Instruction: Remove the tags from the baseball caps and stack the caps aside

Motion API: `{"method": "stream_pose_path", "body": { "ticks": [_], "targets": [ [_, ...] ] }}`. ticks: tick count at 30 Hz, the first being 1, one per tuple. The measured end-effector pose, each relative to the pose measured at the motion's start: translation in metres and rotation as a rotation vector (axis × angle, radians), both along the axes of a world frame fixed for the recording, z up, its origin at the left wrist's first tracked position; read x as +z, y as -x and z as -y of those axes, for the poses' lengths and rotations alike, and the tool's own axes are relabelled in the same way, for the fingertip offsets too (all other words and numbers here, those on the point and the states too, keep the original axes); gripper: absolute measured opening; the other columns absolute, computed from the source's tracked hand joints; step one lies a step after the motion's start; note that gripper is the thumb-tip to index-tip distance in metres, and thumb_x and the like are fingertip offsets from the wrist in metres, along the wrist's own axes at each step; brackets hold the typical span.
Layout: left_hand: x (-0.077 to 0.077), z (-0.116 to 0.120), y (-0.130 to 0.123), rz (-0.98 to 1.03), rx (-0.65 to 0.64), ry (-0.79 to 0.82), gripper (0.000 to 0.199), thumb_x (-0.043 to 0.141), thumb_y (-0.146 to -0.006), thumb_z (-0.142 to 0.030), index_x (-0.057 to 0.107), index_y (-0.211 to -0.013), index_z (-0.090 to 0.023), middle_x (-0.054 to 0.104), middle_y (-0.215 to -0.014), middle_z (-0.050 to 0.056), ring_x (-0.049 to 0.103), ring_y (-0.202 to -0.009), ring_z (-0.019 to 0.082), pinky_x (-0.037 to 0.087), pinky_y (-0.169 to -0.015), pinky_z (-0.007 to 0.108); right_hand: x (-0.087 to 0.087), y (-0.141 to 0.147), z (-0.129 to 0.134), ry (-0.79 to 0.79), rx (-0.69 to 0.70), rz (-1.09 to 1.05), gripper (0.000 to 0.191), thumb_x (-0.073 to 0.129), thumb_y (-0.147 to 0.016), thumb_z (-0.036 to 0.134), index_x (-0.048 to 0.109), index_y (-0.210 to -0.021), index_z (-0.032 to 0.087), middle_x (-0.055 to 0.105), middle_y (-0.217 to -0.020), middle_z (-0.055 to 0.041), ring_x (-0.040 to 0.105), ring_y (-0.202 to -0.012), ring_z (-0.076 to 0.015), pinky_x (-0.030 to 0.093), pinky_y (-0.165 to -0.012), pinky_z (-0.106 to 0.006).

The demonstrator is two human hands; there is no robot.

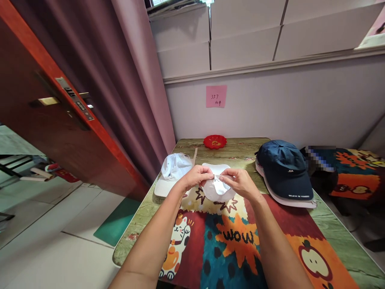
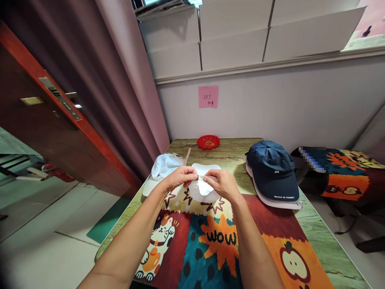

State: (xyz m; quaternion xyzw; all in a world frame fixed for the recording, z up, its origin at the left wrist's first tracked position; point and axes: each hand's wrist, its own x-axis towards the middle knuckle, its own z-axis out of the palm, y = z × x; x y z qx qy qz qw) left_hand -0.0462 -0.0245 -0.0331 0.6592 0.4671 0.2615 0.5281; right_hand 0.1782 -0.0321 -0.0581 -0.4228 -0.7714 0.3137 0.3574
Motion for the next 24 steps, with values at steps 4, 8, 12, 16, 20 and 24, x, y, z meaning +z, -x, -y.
{"method": "stream_pose_path", "body": {
  "ticks": [4, 8, 12, 16, 20, 24],
  "targets": [
    [-0.001, -0.004, 0.001, -0.008, 0.002, 0.021, 0.033, 0.069, -0.075, -0.048, 0.060, -0.076, -0.016, 0.042, -0.052, -0.006, 0.034, -0.047, 0.008, 0.024, -0.047, 0.022, 0.000, -0.002, -0.001, -0.005, -0.032, 0.052, 0.029, 0.060, -0.088, 0.044, 0.074, -0.078, 0.020, 0.067, -0.068, -0.0001, 0.052, -0.064, -0.0151, 0.035, -0.061, -0.026],
    [0.000, -0.004, 0.005, -0.026, 0.013, 0.012, 0.033, 0.067, -0.075, -0.049, 0.061, -0.078, -0.016, 0.042, -0.053, -0.006, 0.034, -0.048, 0.008, 0.024, -0.048, 0.022, -0.004, -0.010, -0.004, 0.085, -0.018, 0.017, 0.032, 0.060, -0.088, 0.046, 0.072, -0.077, 0.019, 0.065, -0.069, -0.0001, 0.051, -0.063, -0.0146, 0.036, -0.059, -0.025],
    [-0.002, -0.001, 0.009, -0.072, 0.045, -0.013, 0.036, 0.070, -0.074, -0.049, 0.066, -0.085, -0.015, 0.049, -0.061, -0.005, 0.037, -0.052, 0.008, 0.026, -0.050, 0.022, -0.006, -0.017, -0.006, 0.126, 0.034, -0.028, 0.033, 0.060, -0.088, 0.046, 0.073, -0.078, 0.018, 0.067, -0.071, -0.0006, 0.053, -0.064, -0.0145, 0.036, -0.060, -0.025],
    [-0.008, -0.001, 0.013, -0.075, 0.093, -0.030, 0.032, 0.073, -0.072, -0.044, 0.067, -0.085, -0.015, 0.050, -0.063, -0.005, 0.038, -0.053, 0.008, 0.028, -0.050, 0.021, -0.005, -0.020, -0.007, 0.123, 0.069, -0.031, 0.032, 0.059, -0.088, 0.045, 0.072, -0.079, 0.018, 0.068, -0.073, -0.0010, 0.055, -0.066, -0.0151, 0.038, -0.062, -0.026],
    [-0.010, 0.002, 0.014, -0.039, 0.094, -0.038, 0.033, 0.073, -0.073, -0.041, 0.068, -0.090, -0.014, 0.052, -0.064, -0.004, 0.042, -0.053, 0.008, 0.031, -0.050, 0.021, -0.004, -0.019, -0.006, 0.115, 0.072, -0.005, 0.031, 0.059, -0.089, 0.045, 0.073, -0.081, 0.018, 0.069, -0.074, -0.0016, 0.056, -0.067, -0.0159, 0.039, -0.061, -0.026],
    [-0.013, 0.013, 0.007, 0.087, 0.078, -0.077, 0.039, 0.075, -0.072, -0.032, 0.064, -0.105, -0.016, 0.063, -0.091, 0.001, 0.055, -0.067, 0.010, 0.043, -0.059, 0.021, 0.001, -0.010, -0.001, 0.106, 0.048, -0.011, 0.030, 0.060, -0.088, 0.045, 0.075, -0.093, 0.020, 0.071, -0.078, -0.0019, 0.058, -0.068, -0.0166, 0.039, -0.060, -0.025]
  ]
}}
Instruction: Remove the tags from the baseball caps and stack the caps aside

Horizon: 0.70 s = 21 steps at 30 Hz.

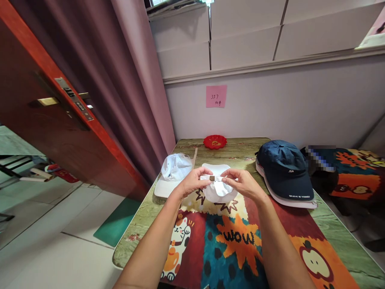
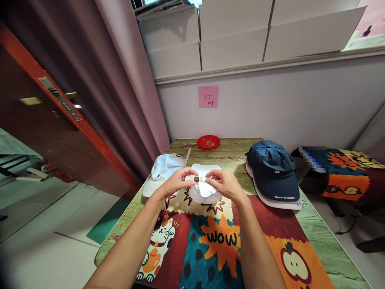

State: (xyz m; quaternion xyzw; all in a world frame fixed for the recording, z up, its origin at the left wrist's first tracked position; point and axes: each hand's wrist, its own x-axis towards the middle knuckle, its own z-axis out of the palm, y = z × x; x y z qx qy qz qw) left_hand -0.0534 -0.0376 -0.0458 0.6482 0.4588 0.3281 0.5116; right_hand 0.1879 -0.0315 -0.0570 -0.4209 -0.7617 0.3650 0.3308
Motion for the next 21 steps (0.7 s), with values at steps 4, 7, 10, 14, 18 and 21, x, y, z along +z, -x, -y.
{"method": "stream_pose_path", "body": {
  "ticks": [4, 7, 10, 14, 18, 21],
  "targets": [
    [-0.006, 0.011, -0.010, 0.056, 0.077, -0.048, 0.043, 0.077, -0.071, -0.028, 0.059, -0.110, -0.019, 0.062, -0.105, 0.003, 0.061, -0.078, 0.012, 0.047, -0.066, 0.022, 0.005, 0.013, 0.005, -0.058, 0.017, 0.073, 0.028, 0.058, -0.089, 0.043, 0.074, -0.085, 0.021, 0.069, -0.074, -0.0005, 0.055, -0.066, -0.0159, 0.036, -0.060, -0.025],
    [-0.014, 0.015, -0.012, 0.065, 0.284, -0.087, 0.049, 0.077, -0.071, -0.029, 0.055, -0.114, -0.020, 0.063, -0.090, 0.000, 0.061, -0.072, 0.012, 0.047, -0.063, 0.022, 0.005, 0.018, 0.006, -0.090, -0.020, 0.111, 0.031, 0.055, -0.091, 0.043, 0.073, -0.081, 0.021, 0.066, -0.068, -0.0004, 0.053, -0.063, -0.0159, 0.033, -0.058, -0.026],
    [-0.025, 0.018, -0.013, 0.072, 0.487, -0.095, 0.040, 0.073, -0.077, -0.041, 0.055, -0.104, -0.018, 0.061, -0.082, 0.000, 0.059, -0.066, 0.013, 0.045, -0.056, 0.022, 0.003, 0.019, 0.005, -0.084, -0.038, 0.111, 0.030, 0.054, -0.092, 0.043, 0.072, -0.082, 0.021, 0.065, -0.067, -0.0001, 0.053, -0.062, -0.0160, 0.034, -0.059, -0.026],
    [-0.027, 0.022, -0.017, -0.062, 0.537, -0.221, 0.038, 0.070, -0.079, -0.039, 0.061, -0.109, -0.017, 0.063, -0.112, 0.009, 0.058, -0.070, 0.012, 0.050, -0.066, 0.027, 0.002, 0.018, 0.005, -0.078, -0.009, 0.098, 0.028, 0.053, -0.092, 0.041, 0.072, -0.084, 0.022, 0.068, -0.071, -0.0006, 0.055, -0.065, -0.0171, 0.038, -0.062, -0.026],
    [-0.012, 0.026, -0.026, -0.272, 0.320, -0.406, 0.039, 0.071, -0.078, -0.028, 0.067, -0.116, -0.022, 0.062, -0.122, 0.007, 0.051, -0.064, 0.010, 0.048, -0.069, 0.027, 0.002, 0.020, 0.006, -0.075, 0.017, 0.075, 0.027, 0.053, -0.093, 0.039, 0.074, -0.091, 0.022, 0.072, -0.080, -0.0024, 0.060, -0.072, -0.0188, 0.041, -0.067, -0.027],
    [-0.005, 0.026, -0.026, -0.322, 0.261, -0.403, 0.020, 0.069, -0.080, -0.027, 0.073, -0.098, -0.021, 0.065, -0.098, 0.004, 0.054, -0.071, 0.015, 0.045, -0.068, 0.026, 0.004, 0.015, 0.006, -0.050, 0.051, 0.067, 0.028, 0.054, -0.093, 0.041, 0.075, -0.092, 0.022, 0.073, -0.080, -0.0017, 0.061, -0.073, -0.0189, 0.043, -0.067, -0.027]
  ]
}}
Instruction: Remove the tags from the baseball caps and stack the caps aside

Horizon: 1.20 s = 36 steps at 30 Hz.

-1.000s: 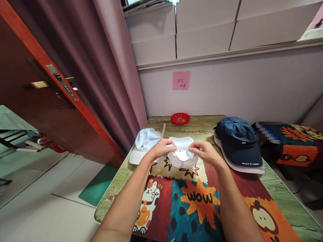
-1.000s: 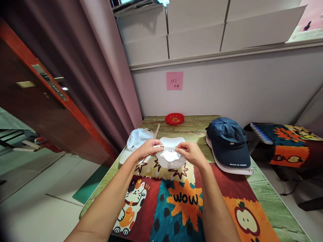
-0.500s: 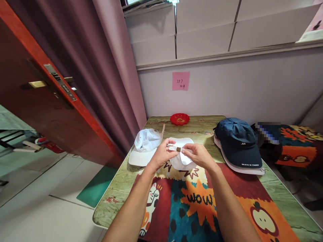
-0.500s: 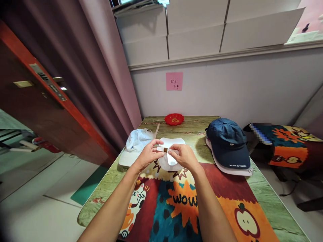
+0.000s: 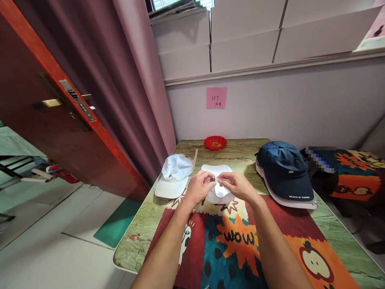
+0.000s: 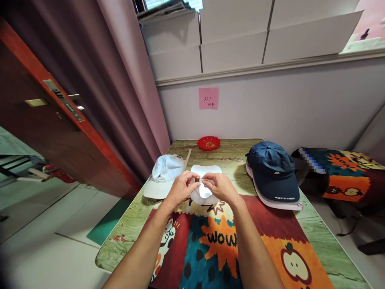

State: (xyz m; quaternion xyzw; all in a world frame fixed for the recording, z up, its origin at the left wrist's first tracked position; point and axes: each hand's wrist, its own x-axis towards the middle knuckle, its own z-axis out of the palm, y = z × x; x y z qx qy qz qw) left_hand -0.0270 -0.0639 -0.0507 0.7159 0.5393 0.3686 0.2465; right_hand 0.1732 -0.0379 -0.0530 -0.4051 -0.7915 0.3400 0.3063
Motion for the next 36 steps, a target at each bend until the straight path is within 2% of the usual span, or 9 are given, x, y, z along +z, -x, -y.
{"method": "stream_pose_path", "body": {
  "ticks": [3, 6, 10, 15, 20, 24, 30, 33, 36],
  "targets": [
    [0.002, -0.002, 0.010, 0.009, -0.023, 0.010, 0.016, 0.070, -0.078, -0.026, 0.072, -0.092, -0.020, 0.063, -0.092, 0.003, 0.055, -0.073, 0.016, 0.045, -0.068, 0.026, 0.000, -0.016, -0.003, 0.028, 0.021, -0.015, 0.029, 0.064, -0.087, 0.048, 0.076, -0.095, 0.023, 0.075, -0.090, -0.0027, 0.065, -0.082, -0.0214, 0.047, -0.075, -0.030],
    [0.003, -0.004, 0.023, -0.002, -0.105, 0.012, 0.020, 0.067, -0.076, -0.020, 0.072, -0.095, -0.020, 0.065, -0.102, 0.004, 0.055, -0.073, 0.015, 0.046, -0.070, 0.027, -0.009, -0.040, -0.009, 0.027, 0.029, 0.017, 0.044, 0.080, -0.072, 0.048, 0.076, -0.109, 0.026, 0.073, -0.116, -0.0056, 0.064, -0.106, -0.0284, 0.047, -0.095, -0.037],
    [0.002, -0.005, 0.036, -0.105, -0.150, -0.012, 0.040, 0.052, -0.074, -0.008, 0.071, -0.107, -0.022, 0.067, -0.104, 0.004, 0.060, -0.081, 0.017, 0.048, -0.080, 0.029, -0.032, -0.067, -0.020, 0.073, -0.023, 0.151, 0.060, 0.083, -0.065, 0.027, 0.071, -0.124, 0.029, 0.065, -0.133, -0.0067, 0.060, -0.121, -0.0299, 0.043, -0.106, -0.040],
    [-0.009, -0.012, 0.047, -0.205, -0.129, -0.057, 0.048, 0.051, -0.071, -0.008, 0.069, -0.113, -0.023, 0.067, -0.116, 0.007, 0.061, -0.109, 0.024, 0.045, -0.100, 0.037, -0.057, -0.068, -0.032, -0.027, -0.141, 0.291, 0.051, 0.068, -0.065, 0.005, 0.077, -0.111, 0.028, 0.068, -0.128, -0.0064, 0.064, -0.117, -0.0265, 0.043, -0.108, -0.039],
    [-0.009, -0.018, 0.057, -0.155, -0.122, -0.010, 0.017, 0.058, -0.076, -0.019, 0.068, -0.090, -0.022, 0.067, -0.122, 0.007, 0.058, -0.118, 0.026, 0.040, -0.108, 0.040, -0.062, -0.055, -0.038, -0.073, -0.151, 0.285, 0.029, 0.068, -0.074, 0.014, 0.079, -0.099, 0.026, 0.070, -0.125, -0.0076, 0.066, -0.113, -0.0279, 0.046, -0.105, -0.042],
    [0.011, -0.015, 0.056, 0.059, -0.138, 0.080, 0.014, 0.060, -0.085, -0.032, 0.066, -0.088, -0.020, 0.070, -0.099, 0.004, 0.063, -0.098, 0.021, 0.047, -0.094, 0.032, -0.041, -0.054, -0.032, -0.088, -0.075, 0.030, 0.018, 0.066, -0.085, 0.032, 0.079, -0.096, 0.026, 0.071, -0.124, -0.0072, 0.067, -0.112, -0.0277, 0.046, -0.104, -0.042],
    [0.044, -0.016, 0.042, 0.717, -0.152, 0.185, 0.033, 0.073, -0.083, -0.043, 0.065, -0.099, -0.016, 0.069, -0.088, 0.004, 0.063, -0.077, 0.015, 0.049, -0.074, 0.025, -0.008, -0.039, -0.009, 0.132, -0.054, -0.540, 0.042, 0.064, -0.086, 0.056, 0.074, -0.108, 0.021, 0.076, -0.100, -0.0071, 0.070, -0.094, -0.0269, 0.056, -0.082, -0.038],
    [0.039, -0.019, 0.035, 0.927, -0.150, 0.264, 0.042, 0.073, -0.081, -0.046, 0.066, -0.108, -0.016, 0.072, -0.093, 0.008, 0.068, -0.085, 0.020, 0.053, -0.078, 0.030, -0.006, -0.017, -0.004, 0.261, -0.096, -0.709, 0.052, 0.062, -0.085, 0.062, 0.070, -0.117, 0.021, 0.076, -0.103, -0.0098, 0.072, -0.095, -0.0287, 0.058, -0.079, -0.039],
    [0.021, -0.016, 0.032, 1.006, -0.124, 0.351, 0.052, 0.066, -0.083, -0.059, 0.067, -0.113, -0.017, 0.074, -0.095, 0.011, 0.070, -0.094, 0.026, 0.055, -0.082, 0.037, -0.011, 0.004, -0.007, 0.394, -0.097, -0.857, 0.049, 0.064, -0.084, 0.057, 0.069, -0.116, 0.019, 0.077, -0.106, -0.0118, 0.072, -0.098, -0.0297, 0.058, -0.085, -0.041]
  ]
}}
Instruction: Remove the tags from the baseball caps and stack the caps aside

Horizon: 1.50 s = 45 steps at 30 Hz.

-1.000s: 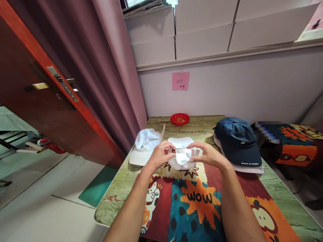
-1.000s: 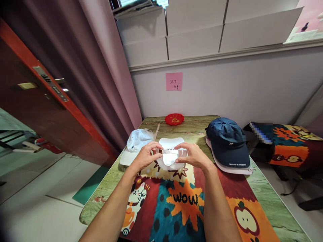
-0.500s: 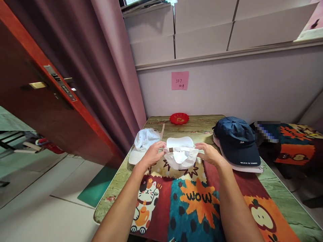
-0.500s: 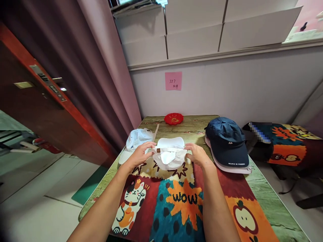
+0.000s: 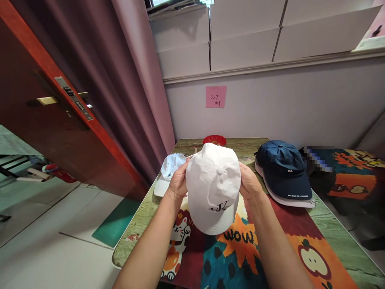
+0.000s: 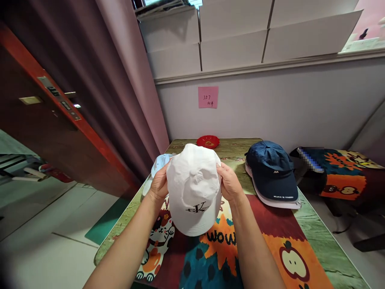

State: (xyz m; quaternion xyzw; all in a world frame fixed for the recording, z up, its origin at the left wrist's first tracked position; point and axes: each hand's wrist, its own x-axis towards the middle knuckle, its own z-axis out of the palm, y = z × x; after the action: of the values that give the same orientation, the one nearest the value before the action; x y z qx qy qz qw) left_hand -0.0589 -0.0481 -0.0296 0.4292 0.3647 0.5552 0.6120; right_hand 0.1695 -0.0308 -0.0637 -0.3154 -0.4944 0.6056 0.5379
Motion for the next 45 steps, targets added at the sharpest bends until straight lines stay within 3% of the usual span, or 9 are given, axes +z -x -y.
{"method": "stream_pose_path", "body": {
  "ticks": [4, 8, 11, 15, 20, 25, 32, 40, 45],
  "targets": [
    [-0.027, 0.013, -0.002, 0.096, -0.033, 0.004, 0.080, 0.041, -0.084, -0.082, 0.064, -0.126, -0.017, 0.074, -0.109, 0.015, 0.067, -0.112, 0.033, 0.054, -0.092, 0.047, -0.008, 0.015, -0.008, 0.253, 0.055, -0.187, 0.029, 0.068, -0.083, 0.039, 0.070, -0.104, 0.019, 0.078, -0.103, -0.0099, 0.073, -0.100, -0.0284, 0.060, -0.087, -0.039],
    [-0.040, 0.018, -0.007, 0.393, -0.166, -0.016, 0.082, 0.034, -0.088, -0.079, 0.054, -0.143, -0.020, 0.064, -0.137, 0.013, 0.051, -0.136, 0.036, 0.037, -0.114, 0.054, -0.013, 0.020, -0.008, 0.470, 0.242, -0.424, 0.022, 0.065, -0.087, 0.032, 0.069, -0.105, 0.018, 0.080, -0.094, -0.0074, 0.074, -0.100, -0.0251, 0.060, -0.089, -0.038],
    [-0.042, 0.016, -0.013, 0.572, -0.201, 0.026, 0.070, 0.035, -0.096, -0.065, 0.047, -0.150, -0.021, 0.056, -0.148, 0.010, 0.043, -0.143, 0.034, 0.024, -0.123, 0.052, -0.016, 0.021, 0.002, 0.433, 0.358, -0.595, 0.035, 0.064, -0.089, 0.045, 0.068, -0.113, 0.020, 0.078, -0.107, -0.0078, 0.069, -0.114, -0.0259, 0.053, -0.102, -0.044],
    [-0.046, 0.011, -0.020, 0.625, -0.185, 0.047, 0.065, 0.037, -0.099, -0.057, 0.042, -0.153, -0.021, 0.054, -0.150, 0.008, 0.043, -0.144, 0.030, 0.021, -0.125, 0.050, -0.021, 0.021, 0.017, 0.316, 0.425, -0.598, 0.063, 0.061, -0.081, 0.068, 0.067, -0.120, 0.020, 0.073, -0.123, -0.0127, 0.057, -0.131, -0.0337, 0.041, -0.112, -0.057],
    [-0.050, 0.009, -0.018, 0.598, -0.173, 0.047, 0.062, 0.038, -0.099, -0.055, 0.044, -0.151, -0.022, 0.057, -0.148, 0.007, 0.042, -0.145, 0.028, 0.022, -0.125, 0.050, -0.012, 0.024, 0.019, 0.371, 0.367, -0.572, 0.057, 0.050, -0.090, 0.063, 0.067, -0.124, 0.021, 0.070, -0.129, -0.0110, 0.054, -0.134, -0.0317, 0.036, -0.115, -0.057],
    [-0.044, 0.009, -0.019, 0.575, -0.153, 0.043, 0.063, 0.039, -0.098, -0.055, 0.048, -0.149, -0.019, 0.057, -0.146, 0.010, 0.043, -0.144, 0.031, 0.022, -0.124, 0.053, -0.006, 0.029, 0.019, 0.351, 0.337, -0.588, 0.068, 0.039, -0.092, 0.071, 0.063, -0.131, 0.022, 0.067, -0.134, -0.0107, 0.051, -0.137, -0.0304, 0.034, -0.115, -0.058],
    [-0.049, 0.017, -0.028, 0.538, -0.158, 0.075, 0.081, 0.036, -0.089, -0.077, 0.056, -0.142, -0.018, 0.064, -0.138, 0.012, 0.046, -0.141, 0.036, 0.028, -0.119, 0.059, -0.012, 0.027, 0.015, 0.347, 0.311, -0.720, 0.080, 0.037, -0.087, 0.081, 0.062, -0.135, 0.022, 0.062, -0.141, -0.0123, 0.044, -0.142, -0.0331, 0.024, -0.117, -0.062],
    [-0.049, 0.000, -0.031, 0.635, -0.238, 0.150, 0.060, 0.042, -0.097, -0.057, 0.055, -0.143, -0.021, 0.065, -0.137, 0.009, 0.050, -0.139, 0.031, 0.028, -0.122, 0.052, -0.007, 0.015, 0.010, 0.329, 0.249, -0.846, 0.075, 0.045, -0.085, 0.078, 0.059, -0.139, 0.028, 0.054, -0.150, -0.0107, 0.035, -0.148, -0.0331, 0.012, -0.120, -0.064],
    [-0.042, -0.016, -0.031, 0.710, -0.171, 0.245, 0.056, 0.044, -0.098, -0.048, 0.058, -0.142, -0.015, 0.068, -0.133, 0.012, 0.057, -0.132, 0.032, 0.035, -0.119, 0.051, 0.002, 0.013, 0.005, 0.380, 0.266, -0.843, 0.084, 0.044, -0.081, 0.084, 0.059, -0.138, 0.024, 0.057, -0.146, -0.0140, 0.041, -0.144, -0.0363, 0.021, -0.117, -0.067]
  ]
}}
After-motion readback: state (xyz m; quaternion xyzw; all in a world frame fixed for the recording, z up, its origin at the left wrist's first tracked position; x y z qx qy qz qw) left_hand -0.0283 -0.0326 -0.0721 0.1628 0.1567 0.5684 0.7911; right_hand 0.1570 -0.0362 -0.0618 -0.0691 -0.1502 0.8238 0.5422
